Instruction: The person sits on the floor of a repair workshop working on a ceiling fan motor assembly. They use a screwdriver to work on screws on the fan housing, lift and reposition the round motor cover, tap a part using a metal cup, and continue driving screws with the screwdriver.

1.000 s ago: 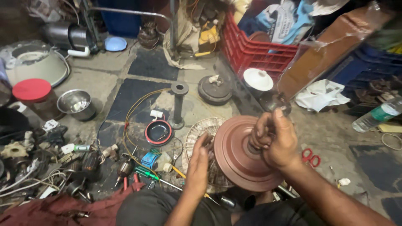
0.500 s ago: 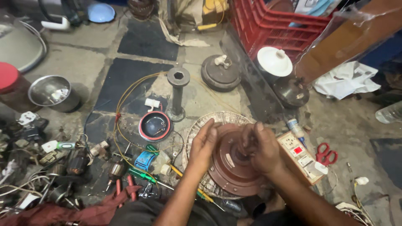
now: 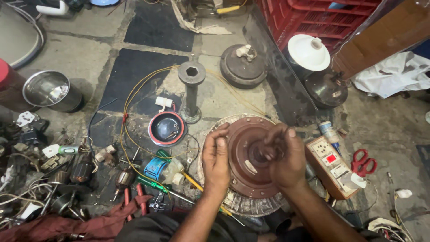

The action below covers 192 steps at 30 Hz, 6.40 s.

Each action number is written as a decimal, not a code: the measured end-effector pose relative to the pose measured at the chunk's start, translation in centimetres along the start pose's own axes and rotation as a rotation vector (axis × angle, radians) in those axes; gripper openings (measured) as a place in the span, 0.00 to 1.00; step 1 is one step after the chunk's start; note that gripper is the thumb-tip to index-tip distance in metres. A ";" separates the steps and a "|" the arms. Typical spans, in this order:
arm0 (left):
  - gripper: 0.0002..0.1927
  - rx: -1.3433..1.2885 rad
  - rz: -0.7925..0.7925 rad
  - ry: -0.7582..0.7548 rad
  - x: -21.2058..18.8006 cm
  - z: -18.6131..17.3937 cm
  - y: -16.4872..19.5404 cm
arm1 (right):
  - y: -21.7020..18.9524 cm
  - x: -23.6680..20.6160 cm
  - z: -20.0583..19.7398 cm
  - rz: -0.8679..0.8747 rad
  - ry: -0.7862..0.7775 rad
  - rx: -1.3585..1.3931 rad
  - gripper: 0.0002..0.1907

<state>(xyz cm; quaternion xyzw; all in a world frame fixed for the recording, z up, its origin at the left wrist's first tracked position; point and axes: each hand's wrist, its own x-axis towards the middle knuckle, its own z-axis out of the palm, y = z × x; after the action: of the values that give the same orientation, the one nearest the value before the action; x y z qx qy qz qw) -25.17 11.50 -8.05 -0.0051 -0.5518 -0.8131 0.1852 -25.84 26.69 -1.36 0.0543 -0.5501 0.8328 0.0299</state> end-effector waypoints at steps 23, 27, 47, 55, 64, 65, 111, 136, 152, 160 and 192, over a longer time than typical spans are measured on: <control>0.25 0.063 0.042 -0.069 0.0 -0.6 0.3 | 0.2 -1.7 0.1 -0.012 0.256 -0.790 0.27; 0.26 0.043 0.040 -0.061 0.0 -0.7 0.1 | -0.5 -2.3 0.1 -0.067 0.071 -0.679 0.33; 0.28 0.063 0.074 -0.059 0.0 -0.6 0.0 | 0.5 -2.0 0.0 -0.073 0.224 -0.645 0.20; 0.29 0.059 0.070 -0.063 0.1 -0.4 0.3 | -0.1 -2.1 -0.2 -0.034 0.178 -0.618 0.17; 0.28 0.090 0.073 -0.075 -0.1 -0.6 0.4 | 0.5 -2.5 0.7 -0.222 0.288 -0.807 0.12; 0.28 0.082 0.076 -0.074 -0.1 -0.6 0.4 | 0.4 -2.5 0.6 -0.190 0.276 -0.783 0.11; 0.17 0.558 0.191 -0.330 -2.5 5.9 4.7 | 2.9 -7.7 -14.8 0.489 -0.445 -1.501 0.23; 0.16 0.891 0.240 -0.185 -1.5 7.5 6.5 | 4.5 -7.2 -11.5 0.581 -0.098 -1.456 0.25; 0.10 0.668 -0.037 -0.387 -0.6 5.8 6.8 | -11.7 -1.9 -9.4 -0.508 0.200 -0.761 0.27; 0.13 0.809 0.409 -0.397 -0.4 6.1 7.4 | -12.9 0.2 -3.8 -0.478 0.086 -0.912 0.25; 0.12 0.684 0.126 -0.277 -1.0 6.0 6.5 | -14.0 2.8 -4.7 -0.245 0.019 -0.918 0.33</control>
<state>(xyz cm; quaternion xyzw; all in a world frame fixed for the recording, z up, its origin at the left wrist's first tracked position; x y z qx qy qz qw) -23.46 15.09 -0.10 -0.0869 -0.8101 -0.5602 0.1496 -27.41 36.52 9.93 0.0925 -0.8505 0.4944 0.1537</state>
